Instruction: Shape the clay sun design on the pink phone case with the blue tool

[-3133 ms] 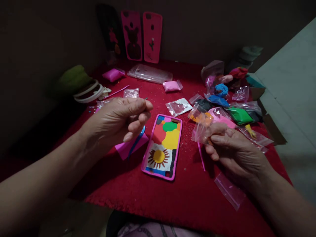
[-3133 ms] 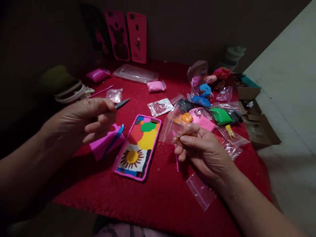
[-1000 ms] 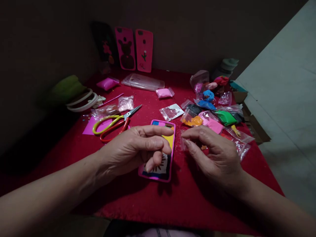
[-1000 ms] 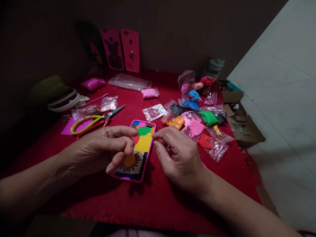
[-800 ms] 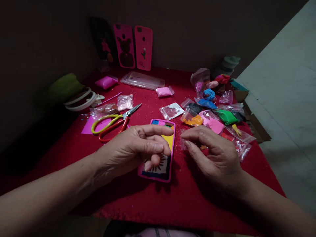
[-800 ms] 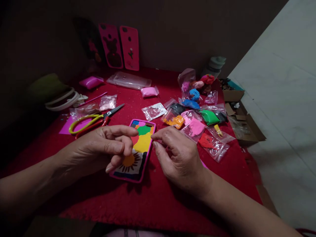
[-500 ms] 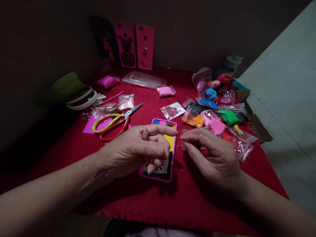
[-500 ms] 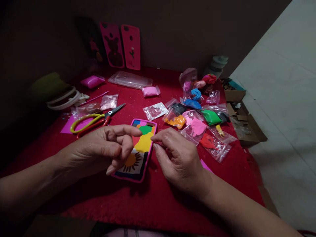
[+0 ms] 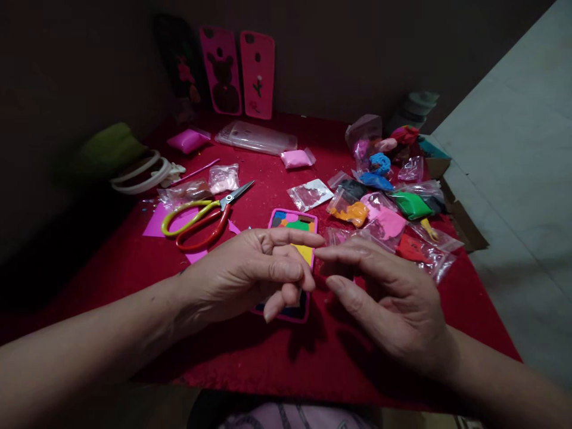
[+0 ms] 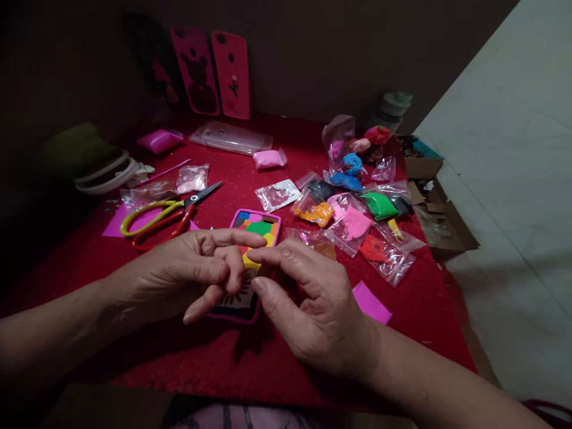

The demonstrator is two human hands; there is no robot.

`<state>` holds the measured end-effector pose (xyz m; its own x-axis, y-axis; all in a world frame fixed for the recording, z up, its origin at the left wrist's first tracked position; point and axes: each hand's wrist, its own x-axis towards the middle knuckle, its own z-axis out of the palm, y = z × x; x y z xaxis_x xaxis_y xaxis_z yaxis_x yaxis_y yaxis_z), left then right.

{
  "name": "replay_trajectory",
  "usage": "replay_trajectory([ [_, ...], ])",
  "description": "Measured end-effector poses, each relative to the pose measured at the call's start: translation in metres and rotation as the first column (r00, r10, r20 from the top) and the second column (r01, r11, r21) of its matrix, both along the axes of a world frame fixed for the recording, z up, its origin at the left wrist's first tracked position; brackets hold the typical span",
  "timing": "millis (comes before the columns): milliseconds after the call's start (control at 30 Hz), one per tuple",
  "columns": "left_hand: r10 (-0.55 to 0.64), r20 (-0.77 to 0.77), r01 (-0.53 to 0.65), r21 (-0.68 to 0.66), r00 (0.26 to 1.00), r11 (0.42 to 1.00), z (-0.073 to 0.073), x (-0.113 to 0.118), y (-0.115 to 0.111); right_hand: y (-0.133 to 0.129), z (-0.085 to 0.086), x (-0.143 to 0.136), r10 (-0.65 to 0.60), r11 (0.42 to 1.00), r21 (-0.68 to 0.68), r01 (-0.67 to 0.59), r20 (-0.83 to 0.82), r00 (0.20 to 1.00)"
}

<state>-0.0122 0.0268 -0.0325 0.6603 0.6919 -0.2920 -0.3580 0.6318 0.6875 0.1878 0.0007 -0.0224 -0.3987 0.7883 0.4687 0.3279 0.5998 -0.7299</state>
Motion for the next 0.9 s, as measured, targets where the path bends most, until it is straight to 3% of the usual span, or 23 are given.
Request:
replay_trajectory([
  [333, -0.026, -0.051, 0.024, -0.05, 0.998, 0.998, -0.002, 0.005, -0.006, -0.002, 0.001, -0.005, 0.119, 0.983, -0.127, -0.13, -0.089, 0.989],
  [500, -0.06, -0.041, 0.058, -0.048, 0.997, 0.997, -0.002, 0.006, -0.008, -0.004, 0.005, -0.007, 0.1, 0.973, -0.196, -0.121, -0.113, 0.989],
  [900, 0.011, -0.173, 0.002, 0.075, 0.985, 0.997, 0.001, 0.008, -0.012, -0.004, 0.003, -0.01, 0.024, 0.94, -0.327, -0.092, -0.206, 0.978],
])
